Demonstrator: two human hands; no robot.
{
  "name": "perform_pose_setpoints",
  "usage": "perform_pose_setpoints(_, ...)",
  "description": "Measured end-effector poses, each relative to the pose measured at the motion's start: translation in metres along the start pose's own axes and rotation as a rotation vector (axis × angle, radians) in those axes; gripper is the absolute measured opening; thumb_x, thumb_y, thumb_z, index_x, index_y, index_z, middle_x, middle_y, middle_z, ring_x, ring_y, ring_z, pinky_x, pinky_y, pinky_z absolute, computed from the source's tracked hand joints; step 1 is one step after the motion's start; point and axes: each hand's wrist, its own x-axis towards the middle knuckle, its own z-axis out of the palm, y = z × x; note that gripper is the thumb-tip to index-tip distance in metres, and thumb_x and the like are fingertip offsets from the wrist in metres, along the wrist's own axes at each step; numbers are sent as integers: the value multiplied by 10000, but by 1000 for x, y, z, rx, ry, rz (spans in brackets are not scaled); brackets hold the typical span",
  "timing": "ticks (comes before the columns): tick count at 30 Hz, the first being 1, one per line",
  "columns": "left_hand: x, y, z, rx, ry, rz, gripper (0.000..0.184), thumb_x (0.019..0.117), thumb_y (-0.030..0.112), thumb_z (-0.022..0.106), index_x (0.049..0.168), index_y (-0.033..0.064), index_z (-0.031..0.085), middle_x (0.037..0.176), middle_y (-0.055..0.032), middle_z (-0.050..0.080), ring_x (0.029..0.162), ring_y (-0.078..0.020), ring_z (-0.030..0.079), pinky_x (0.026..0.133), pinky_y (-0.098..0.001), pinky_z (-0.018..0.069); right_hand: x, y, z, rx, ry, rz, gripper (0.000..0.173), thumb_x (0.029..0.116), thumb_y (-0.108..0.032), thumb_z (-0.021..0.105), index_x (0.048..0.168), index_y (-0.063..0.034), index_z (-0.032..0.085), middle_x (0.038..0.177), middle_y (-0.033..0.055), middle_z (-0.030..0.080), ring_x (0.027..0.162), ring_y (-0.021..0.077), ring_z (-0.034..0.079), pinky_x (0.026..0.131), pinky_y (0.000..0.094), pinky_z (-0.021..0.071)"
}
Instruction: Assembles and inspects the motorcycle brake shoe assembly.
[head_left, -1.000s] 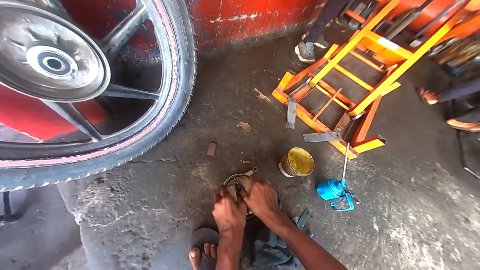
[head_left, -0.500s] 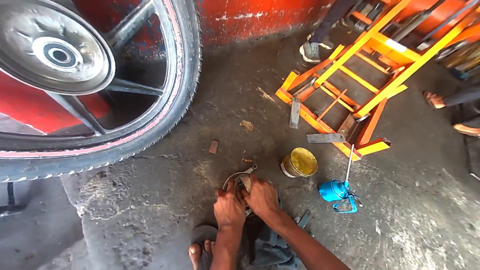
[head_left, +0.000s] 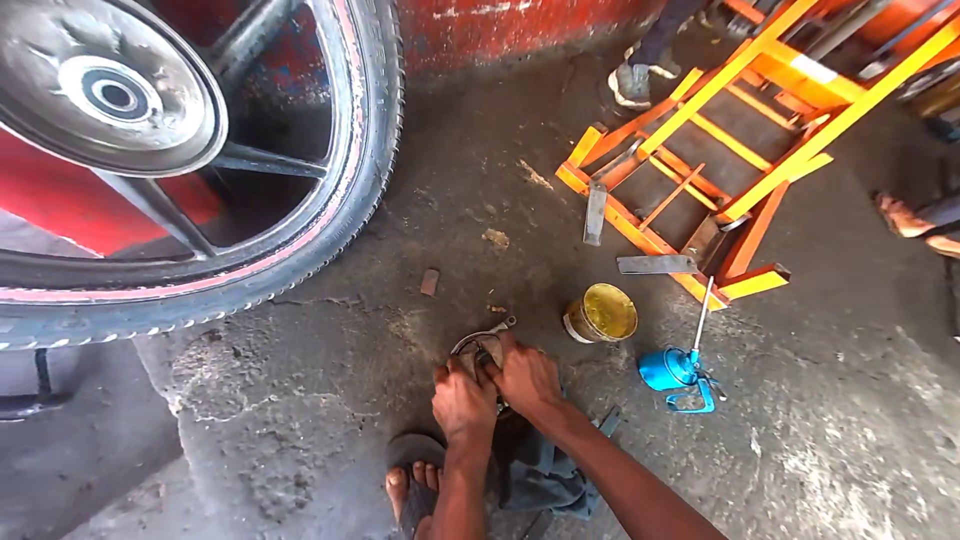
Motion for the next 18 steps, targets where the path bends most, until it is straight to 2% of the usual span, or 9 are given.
perform_pose_setpoints(2, -1, 3, -2, 3, -23, -18, 460, 1023, 399, 563, 1344, 79, 638, 1291, -170, 665, 1125, -323, 689, 944, -499, 561, 5, 10, 7, 27, 43, -115, 603, 996, -424, 575, 1540, -196, 456, 1030, 140, 730, 917, 358, 716, 761, 543, 567)
perform_pose_setpoints(3, -2, 4, -1, 0, -21, -20, 465, 1023, 399, 564, 1344, 70, 631, 1284, -172, 668, 1124, -324, 690, 942, -496, 562, 8, 16, 13, 42, 77, -187, 618, 1010, -427, 559, 1572, -213, 418, 1046, 135, 731, 912, 348, 719, 763, 534, 573)
perform_pose_setpoints(7, -5, 9, -1, 23, -36, -55, 488, 1023, 389, 561, 1359, 36, 580, 1232, -173, 687, 1114, -319, 696, 938, -482, 561, 14, 34, 27, 216, 130, -372, 591, 1053, -484, 481, 1527, -131, 481, 1212, 145, 710, 1060, 325, 707, 913, 529, 559)
perform_pose_setpoints(10, 0, 10, -4, 45, -127, -99, 501, 1045, 428, 521, 1314, 16, 611, 1193, -173, 711, 1150, -308, 686, 979, -488, 539, 14, 37, 39, 334, 218, -437, 582, 1050, -513, 410, 1407, -93, 598, 1060, 131, 742, 943, 310, 730, 827, 533, 582)
perform_pose_setpoints(13, 6, 11, -3, 75, -157, -100, 504, 1035, 442, 535, 1295, 18, 615, 1196, -167, 708, 1162, -300, 681, 986, -483, 538, 15, 36, 37, 319, 262, -447, 488, 1051, -447, 488, 1364, -105, 639, 878, 115, 733, 773, 299, 723, 713, 510, 591)
perform_pose_setpoints(18, 3, 7, 10, 36, -100, -109, 531, 1023, 419, 569, 1355, 4, 559, 1189, -170, 706, 1125, -299, 696, 965, -469, 550, 14, 38, 45, 353, 322, -452, 463, 1021, -417, 534, 1363, -125, 643, 828, 91, 727, 713, 275, 716, 657, 501, 589)
